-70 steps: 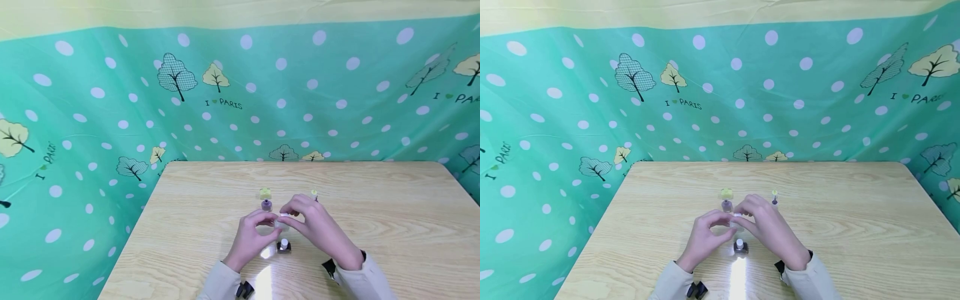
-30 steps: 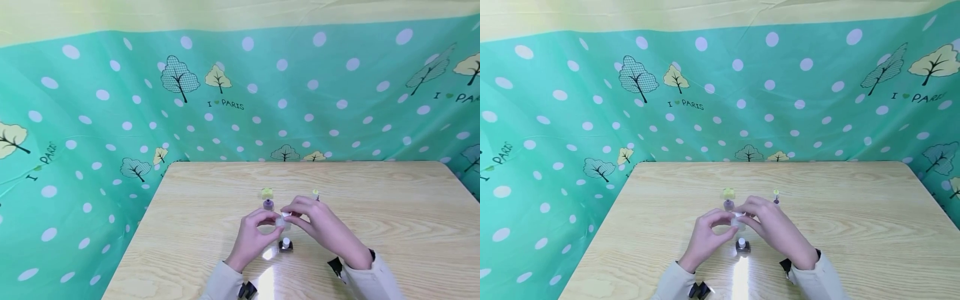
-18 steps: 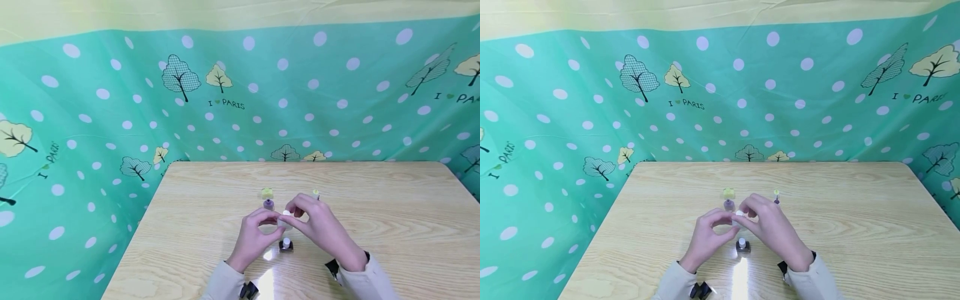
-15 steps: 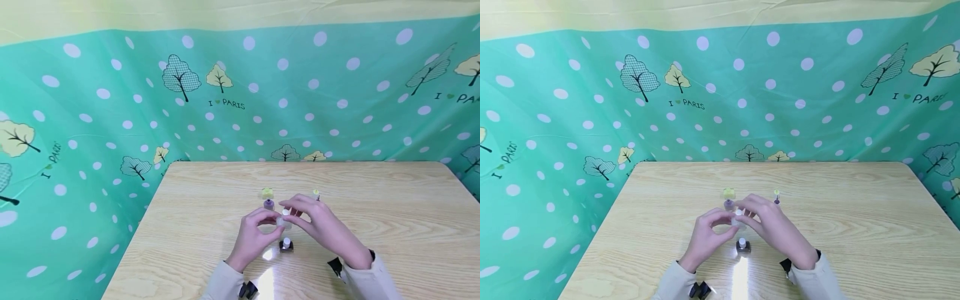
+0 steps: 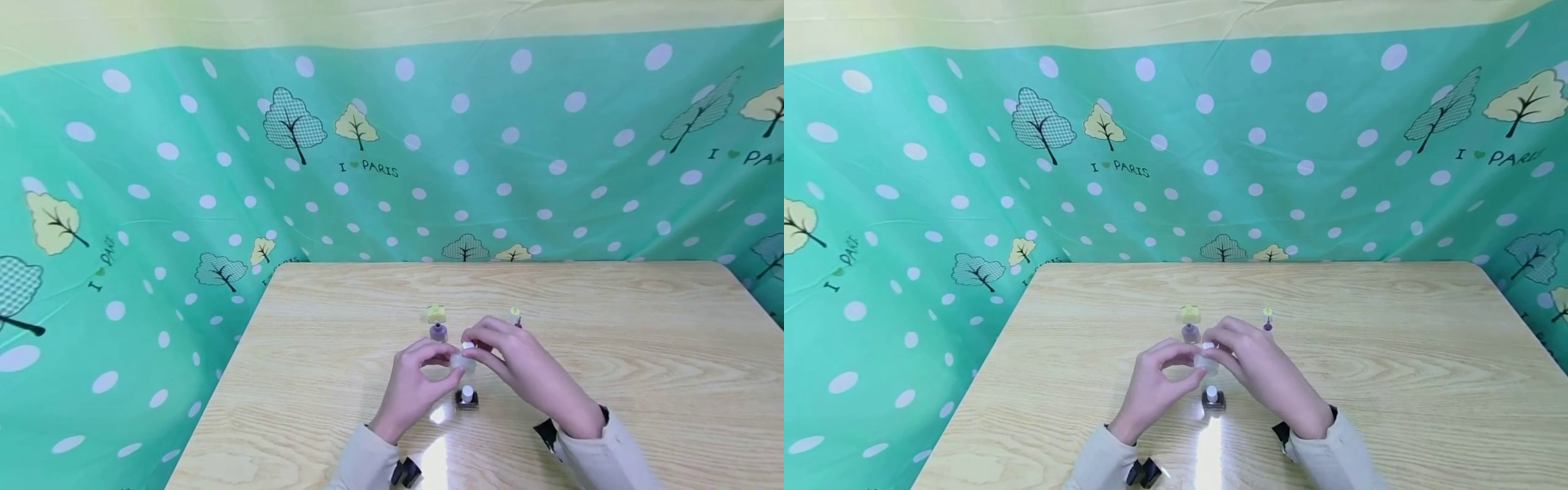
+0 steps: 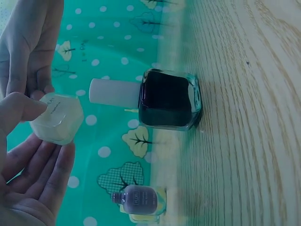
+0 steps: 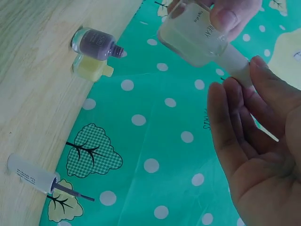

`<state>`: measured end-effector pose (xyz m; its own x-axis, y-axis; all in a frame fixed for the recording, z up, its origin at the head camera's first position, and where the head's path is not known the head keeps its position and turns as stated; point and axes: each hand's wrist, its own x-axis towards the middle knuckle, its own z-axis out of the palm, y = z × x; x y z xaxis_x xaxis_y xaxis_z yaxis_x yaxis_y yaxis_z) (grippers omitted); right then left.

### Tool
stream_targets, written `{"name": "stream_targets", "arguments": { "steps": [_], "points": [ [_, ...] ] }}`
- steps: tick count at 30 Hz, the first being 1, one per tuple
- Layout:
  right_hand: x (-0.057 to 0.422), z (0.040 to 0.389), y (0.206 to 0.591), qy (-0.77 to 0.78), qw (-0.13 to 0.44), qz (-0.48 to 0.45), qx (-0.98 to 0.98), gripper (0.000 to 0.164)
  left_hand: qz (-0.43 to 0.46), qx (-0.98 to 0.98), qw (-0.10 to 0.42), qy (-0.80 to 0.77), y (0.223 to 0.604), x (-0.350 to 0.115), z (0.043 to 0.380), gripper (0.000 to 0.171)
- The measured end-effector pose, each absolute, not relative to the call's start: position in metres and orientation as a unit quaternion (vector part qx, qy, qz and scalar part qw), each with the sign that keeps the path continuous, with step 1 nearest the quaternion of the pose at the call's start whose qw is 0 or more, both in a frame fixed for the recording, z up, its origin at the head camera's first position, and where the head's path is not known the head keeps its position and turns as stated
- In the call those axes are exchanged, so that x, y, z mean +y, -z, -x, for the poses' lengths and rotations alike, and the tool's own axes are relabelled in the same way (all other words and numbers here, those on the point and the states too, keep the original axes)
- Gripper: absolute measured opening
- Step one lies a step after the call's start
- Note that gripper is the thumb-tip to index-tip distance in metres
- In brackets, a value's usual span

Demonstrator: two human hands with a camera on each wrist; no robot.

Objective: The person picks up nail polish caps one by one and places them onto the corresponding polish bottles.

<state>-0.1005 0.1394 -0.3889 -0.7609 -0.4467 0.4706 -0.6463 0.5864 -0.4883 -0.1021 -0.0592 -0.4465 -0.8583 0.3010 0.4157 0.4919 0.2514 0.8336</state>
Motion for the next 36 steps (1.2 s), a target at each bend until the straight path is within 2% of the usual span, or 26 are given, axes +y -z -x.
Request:
{"name": "stream_targets", "arguments": {
  "steps": [8, 16, 28, 36],
  "points": [
    [0.136, 0.1, 0.392, -0.346, 0.175, -0.278, -0.879, 0.01, 0.253, -0.784, 0.095, 0.56, 0.448, -0.057, 0.103, 0.022],
    [0.147, 0.102, 0.385, -0.372, 0.094, -0.326, -0.864, 0.026, 0.252, -0.778, 0.075, 0.571, 0.446, -0.059, 0.103, 0.023],
    [0.141, 0.1, 0.393, -0.376, 0.134, -0.268, -0.877, 0.013, 0.241, -0.787, 0.089, 0.561, 0.45, -0.056, 0.101, 0.023],
    [0.137, 0.099, 0.395, -0.365, 0.162, -0.244, -0.884, 0.016, 0.244, -0.785, 0.099, 0.561, 0.451, -0.054, 0.102, 0.024]
  ]
}}
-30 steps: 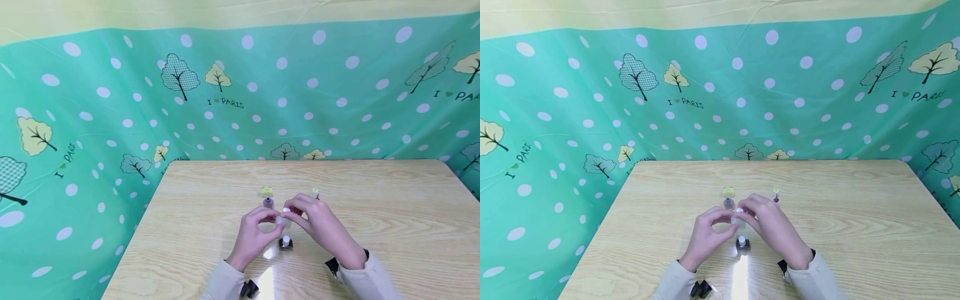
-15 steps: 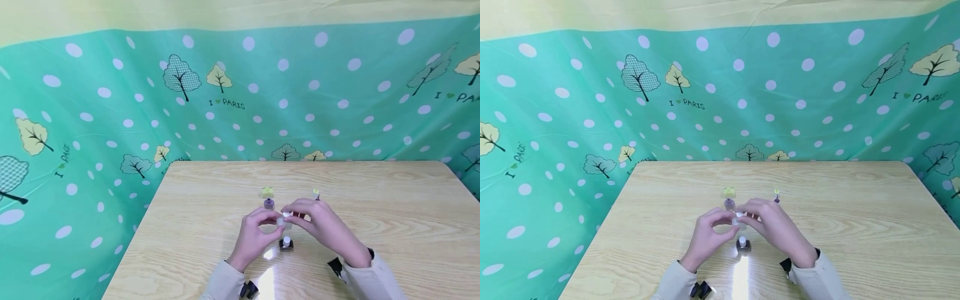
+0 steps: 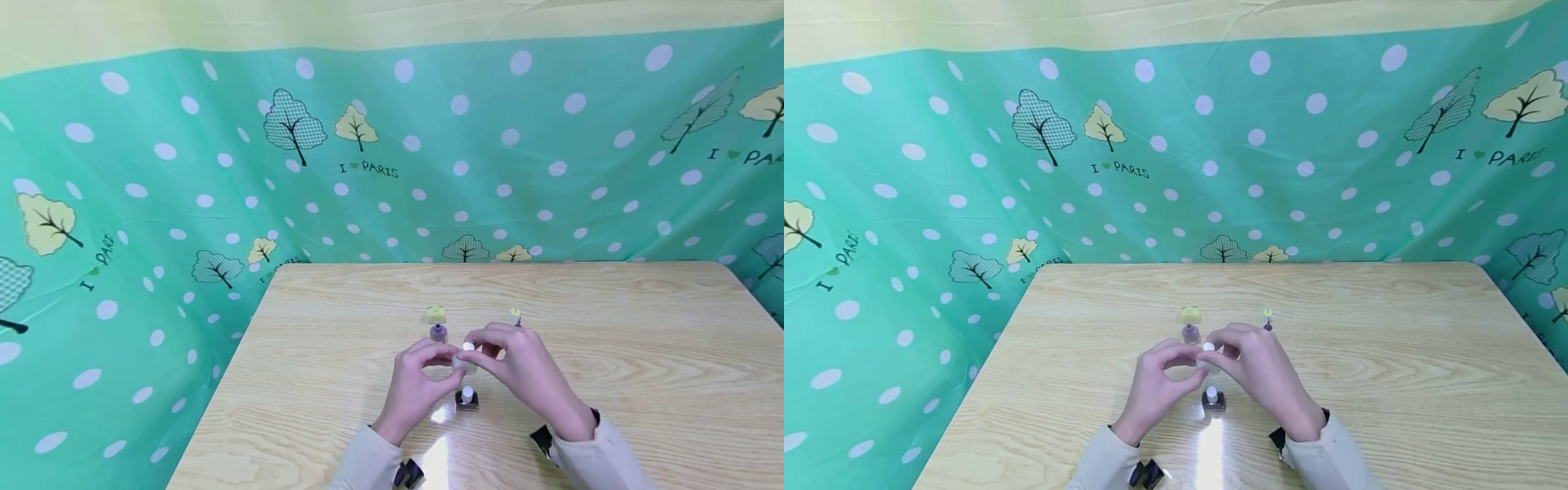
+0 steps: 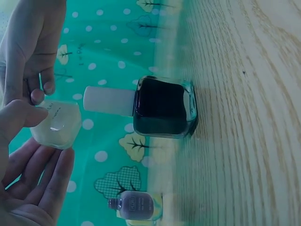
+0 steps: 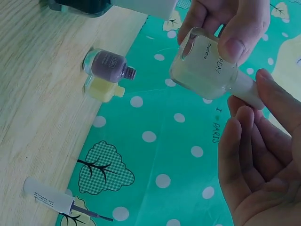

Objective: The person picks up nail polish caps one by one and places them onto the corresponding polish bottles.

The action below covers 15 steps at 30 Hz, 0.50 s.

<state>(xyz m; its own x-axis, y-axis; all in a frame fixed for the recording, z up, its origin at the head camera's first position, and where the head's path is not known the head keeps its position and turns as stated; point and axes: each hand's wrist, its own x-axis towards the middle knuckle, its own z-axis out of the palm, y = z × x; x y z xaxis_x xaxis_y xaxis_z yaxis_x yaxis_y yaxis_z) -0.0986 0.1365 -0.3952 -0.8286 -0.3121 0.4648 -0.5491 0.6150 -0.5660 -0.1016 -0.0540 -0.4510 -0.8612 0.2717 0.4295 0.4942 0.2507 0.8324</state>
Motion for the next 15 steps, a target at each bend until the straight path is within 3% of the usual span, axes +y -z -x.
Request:
{"name": "stream_targets", "arguments": {
  "steps": [9, 15],
  "points": [
    [0.1416, 0.099, 0.393, -0.353, 0.123, -0.306, -0.876, 0.021, 0.234, -0.787, 0.064, 0.567, 0.45, -0.0587, 0.1013, 0.023],
    [0.1406, 0.0988, 0.394, -0.333, 0.161, -0.327, -0.869, 0.016, 0.236, -0.787, 0.059, 0.567, 0.4501, -0.0594, 0.1009, 0.023]
  ]
}}
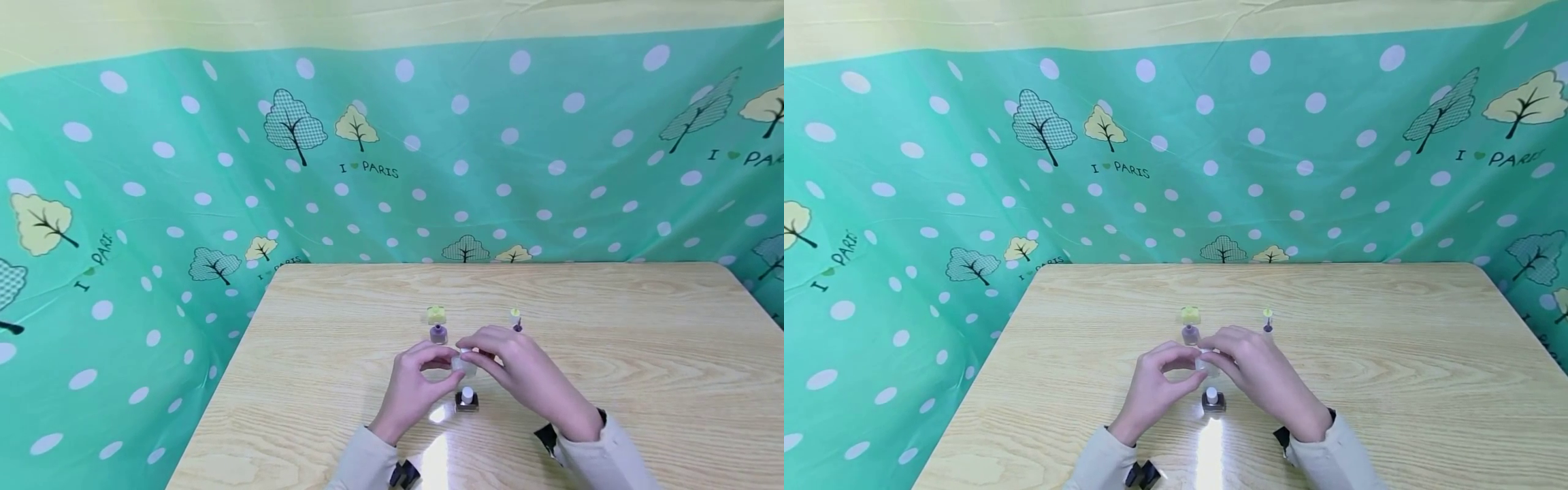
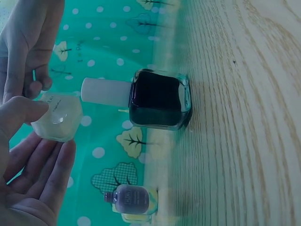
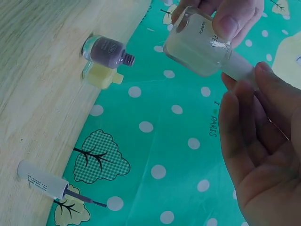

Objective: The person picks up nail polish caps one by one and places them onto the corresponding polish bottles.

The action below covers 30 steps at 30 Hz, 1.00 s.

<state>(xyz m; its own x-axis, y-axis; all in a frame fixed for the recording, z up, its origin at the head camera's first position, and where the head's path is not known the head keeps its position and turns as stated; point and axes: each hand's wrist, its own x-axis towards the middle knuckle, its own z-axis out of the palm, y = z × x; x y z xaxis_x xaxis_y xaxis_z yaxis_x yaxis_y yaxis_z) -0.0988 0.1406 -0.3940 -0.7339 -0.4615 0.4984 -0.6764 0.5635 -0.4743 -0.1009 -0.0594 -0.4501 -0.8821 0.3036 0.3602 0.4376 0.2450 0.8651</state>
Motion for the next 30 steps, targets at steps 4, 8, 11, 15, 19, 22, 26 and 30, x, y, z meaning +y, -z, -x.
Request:
{"name": "stream_targets", "arguments": {
  "steps": [4, 8, 11, 15, 19, 22, 26, 30],
  "points": [
    [0.139, 0.099, 0.396, -0.332, 0.18, -0.313, -0.871, 0.013, 0.238, -0.788, 0.061, 0.564, 0.451, -0.058, 0.102, 0.023],
    [0.138, 0.1, 0.398, -0.331, 0.18, -0.301, -0.876, 0.012, 0.235, -0.794, 0.045, 0.559, 0.451, -0.058, 0.103, 0.024],
    [0.138, 0.1, 0.4, -0.328, 0.165, -0.299, -0.881, 0.012, 0.232, -0.802, 0.038, 0.549, 0.451, -0.059, 0.104, 0.024],
    [0.138, 0.101, 0.402, -0.327, 0.149, -0.305, -0.882, 0.013, 0.226, -0.811, 0.029, 0.539, 0.453, -0.059, 0.105, 0.024],
    [0.138, 0.102, 0.405, -0.321, 0.139, -0.306, -0.886, 0.014, 0.219, -0.812, 0.015, 0.54, 0.456, -0.06, 0.107, 0.024],
    [0.139, 0.102, 0.406, -0.311, 0.128, -0.295, -0.894, 0.015, 0.212, -0.817, 0.006, 0.536, 0.459, -0.062, 0.109, 0.024],
    [0.142, 0.101, 0.409, -0.303, 0.118, -0.276, -0.905, 0.016, 0.201, -0.825, -0.005, 0.528, 0.464, -0.064, 0.112, 0.025],
    [0.147, 0.1, 0.411, -0.298, 0.113, -0.265, -0.91, 0.017, 0.193, -0.834, -0.004, 0.517, 0.469, -0.065, 0.114, 0.025]
  ]
}}
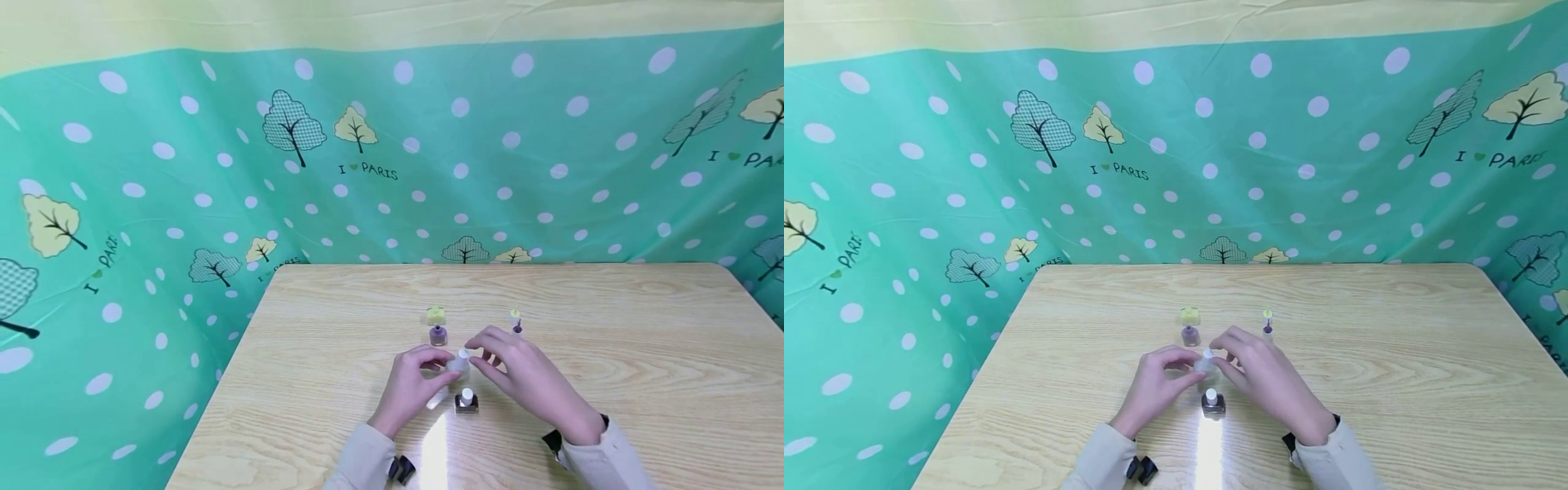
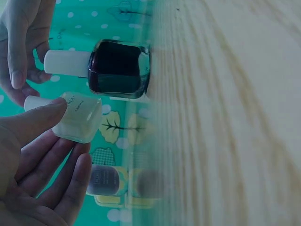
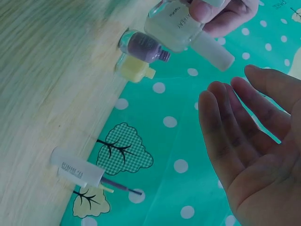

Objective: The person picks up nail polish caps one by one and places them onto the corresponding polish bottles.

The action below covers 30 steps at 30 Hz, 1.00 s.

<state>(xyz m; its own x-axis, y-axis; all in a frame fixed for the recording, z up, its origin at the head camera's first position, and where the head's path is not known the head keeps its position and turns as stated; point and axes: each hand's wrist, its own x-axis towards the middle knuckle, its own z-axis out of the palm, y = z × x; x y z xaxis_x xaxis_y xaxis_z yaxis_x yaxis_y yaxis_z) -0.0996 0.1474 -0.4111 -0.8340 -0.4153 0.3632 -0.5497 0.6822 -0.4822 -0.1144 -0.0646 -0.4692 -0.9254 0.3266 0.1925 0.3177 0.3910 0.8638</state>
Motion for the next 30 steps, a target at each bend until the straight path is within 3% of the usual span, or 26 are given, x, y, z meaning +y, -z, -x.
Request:
{"name": "stream_targets", "arguments": {
  "steps": [30],
  "points": [
    [0.183, 0.094, 0.424, -0.281, 0.108, -0.211, -0.93, 0.021, -0.132, 0.818, 0.081, -0.554, 0.481, -0.063, 0.119, 0.027]
  ]
}}
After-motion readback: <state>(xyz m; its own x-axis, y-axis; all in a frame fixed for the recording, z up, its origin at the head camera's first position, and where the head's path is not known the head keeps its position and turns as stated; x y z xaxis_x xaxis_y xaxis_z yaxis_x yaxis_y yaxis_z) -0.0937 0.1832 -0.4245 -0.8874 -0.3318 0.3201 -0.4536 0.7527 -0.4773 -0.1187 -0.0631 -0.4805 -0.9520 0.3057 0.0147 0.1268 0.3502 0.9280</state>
